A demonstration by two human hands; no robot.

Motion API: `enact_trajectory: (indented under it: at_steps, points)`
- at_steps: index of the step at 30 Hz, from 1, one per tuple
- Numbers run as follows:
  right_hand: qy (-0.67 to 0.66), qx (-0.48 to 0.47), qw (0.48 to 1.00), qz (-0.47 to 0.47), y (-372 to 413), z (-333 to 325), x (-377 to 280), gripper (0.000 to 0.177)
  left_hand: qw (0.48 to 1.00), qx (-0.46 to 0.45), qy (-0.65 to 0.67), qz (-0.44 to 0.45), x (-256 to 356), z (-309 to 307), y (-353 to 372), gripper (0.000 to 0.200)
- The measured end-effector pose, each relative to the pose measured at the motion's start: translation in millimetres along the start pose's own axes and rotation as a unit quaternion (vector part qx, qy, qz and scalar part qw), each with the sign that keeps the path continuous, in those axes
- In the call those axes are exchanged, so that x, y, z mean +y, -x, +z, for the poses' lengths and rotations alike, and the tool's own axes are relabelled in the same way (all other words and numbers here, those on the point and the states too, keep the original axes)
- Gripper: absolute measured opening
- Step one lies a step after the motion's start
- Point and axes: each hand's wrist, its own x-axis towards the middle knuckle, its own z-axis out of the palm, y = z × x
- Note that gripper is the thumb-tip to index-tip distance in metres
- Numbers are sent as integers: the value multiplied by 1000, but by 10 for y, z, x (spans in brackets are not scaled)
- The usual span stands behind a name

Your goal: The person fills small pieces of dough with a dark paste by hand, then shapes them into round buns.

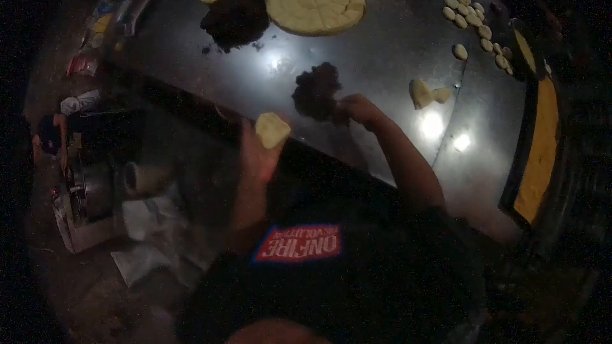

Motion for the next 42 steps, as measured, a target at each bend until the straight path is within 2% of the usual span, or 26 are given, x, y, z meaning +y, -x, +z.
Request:
enact_trajectory:
  at_steps: [1,5,6,7,8,9,12,13,14,15,16,17,19,22,24,26,28,30,33,35,36,37,39,40,41,42]
  points:
    - [-170,-24,982,-76,78,73,158,24,1000,-11,-3,-6,4,-17,-1,55]
    - [-165,-6,980,-114,323,444,33,31,997,-57,25,-55,-29,-54,-77,54]
    - [-47,109,983,-141,407,532,-124,27,998,-23,-2,-59,-8,53,-55,53]
    - [72,221,959,-164,458,588,-218,23,998,-23,-4,-61,-16,60,-78,53]
    - [207,212,944,-148,434,572,-251,39,998,-39,0,-56,-29,72,-110,53]
    - [205,213,944,-147,416,614,-215,39,997,-56,4,-51,-47,85,-137,53]
    - [357,190,884,-236,364,842,-131,66,998,-38,1,-46,-58,82,-233,53]
    - [355,188,885,-236,235,878,33,66,998,-35,0,-45,-62,57,-270,53]
    - [335,241,879,-241,40,951,321,64,999,-29,3,-33,-59,20,-302,53]
    - [314,292,870,-244,15,976,279,61,999,-23,6,-21,-43,17,-317,54]
    - [266,255,903,-220,39,928,262,56,1000,-8,-7,-15,-20,21,-323,55]
    - [262,250,906,-221,52,948,298,56,1000,-2,-9,-12,6,-4,-322,55]
    - [308,222,852,-359,27,985,376,48,999,6,24,25,44,-72,-359,57]
    - [385,176,836,-350,-181,1067,484,42,997,46,38,51,43,-135,-387,58]
    - [330,139,862,-360,-270,1034,439,38,993,71,63,73,55,-73,-352,58]
    - [297,70,901,-309,-189,924,160,37,994,17,39,102,41,-149,-338,54]
    - [157,29,956,-246,-19,840,-168,34,993,39,3,108,54,-83,-269,48]
    - [87,76,956,-270,222,766,-558,27,991,31,-33,129,-6,-142,-276,48]
    - [176,76,898,-396,566,802,-1055,16,986,-59,-79,134,-133,-162,-227,47]
    - [249,99,850,-454,511,995,-1040,15,987,-70,-101,102,-222,-18,-128,45]
    - [269,116,846,-445,508,1080,-1003,23,964,-25,-208,165,-190,86,-47,45]
    - [272,115,842,-452,547,1146,-1008,23,963,-27,-206,173,-144,63,-17,45]
    - [263,201,808,-488,641,1294,-992,37,984,-119,-65,117,-3,18,57,44]
    - [275,166,814,-483,636,1330,-873,54,984,-100,-67,129,42,18,118,42]
    - [276,163,813,-486,627,1437,-823,54,984,-100,-65,132,67,58,191,42]
    - [313,177,802,-478,631,1559,-777,58,971,-85,-149,168,64,109,251,40]
